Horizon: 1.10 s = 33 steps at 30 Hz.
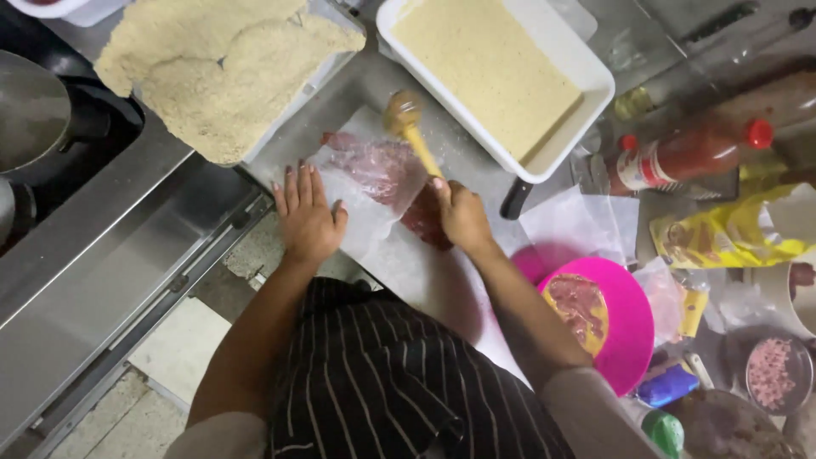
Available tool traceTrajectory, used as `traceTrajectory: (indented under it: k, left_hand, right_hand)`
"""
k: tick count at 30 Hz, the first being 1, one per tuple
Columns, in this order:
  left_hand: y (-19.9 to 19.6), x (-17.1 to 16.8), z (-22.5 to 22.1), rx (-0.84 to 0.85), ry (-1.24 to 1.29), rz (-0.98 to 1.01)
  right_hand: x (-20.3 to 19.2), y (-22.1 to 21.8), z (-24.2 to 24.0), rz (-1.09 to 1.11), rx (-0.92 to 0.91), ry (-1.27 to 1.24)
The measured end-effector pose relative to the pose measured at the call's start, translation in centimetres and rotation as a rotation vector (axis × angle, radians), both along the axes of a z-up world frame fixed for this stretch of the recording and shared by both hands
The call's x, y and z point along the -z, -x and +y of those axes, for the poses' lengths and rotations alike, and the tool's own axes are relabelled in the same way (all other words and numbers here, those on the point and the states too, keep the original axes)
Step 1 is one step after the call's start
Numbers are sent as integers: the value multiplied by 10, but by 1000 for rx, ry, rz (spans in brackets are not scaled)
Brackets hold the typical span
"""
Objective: Pounding pieces of meat with a mallet to tenderize them, seasoning them with salt and pepper, and placing them into a bowl of egg wash.
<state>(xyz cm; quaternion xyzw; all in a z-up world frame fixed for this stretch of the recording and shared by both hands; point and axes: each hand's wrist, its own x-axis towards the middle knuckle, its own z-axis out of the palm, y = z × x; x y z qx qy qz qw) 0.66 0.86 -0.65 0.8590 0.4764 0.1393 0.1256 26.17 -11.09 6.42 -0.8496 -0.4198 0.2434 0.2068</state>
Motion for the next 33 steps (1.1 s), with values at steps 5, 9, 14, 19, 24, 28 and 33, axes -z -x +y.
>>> traceTrajectory:
  k: [5,9,14,19,24,28,33]
  left_hand:
    - [2,15,-9,-30,-120,-73]
    - [1,19,-2,2,-146,-102]
    - [1,16,-6,-25,-88,-129]
    - [0,6,-4,-23,-7,-64]
    - [-2,-2,3,-4,-6,-47]
    - [3,-2,-7,9,41,-47]
    - [3,6,-6,9,-47,-58]
  right_hand:
    - [53,-2,17,-121,-37,176]
    - [-6,22,9,7,39,-131]
    - [50,14,16,-162,-70,175]
    - [-3,35,-16,13,136,-466]
    - [-3,10,-12,-30,76,-172]
    - [-6,7,-10,72,67,131]
    - [-17,5,-28,-43,134,-128]
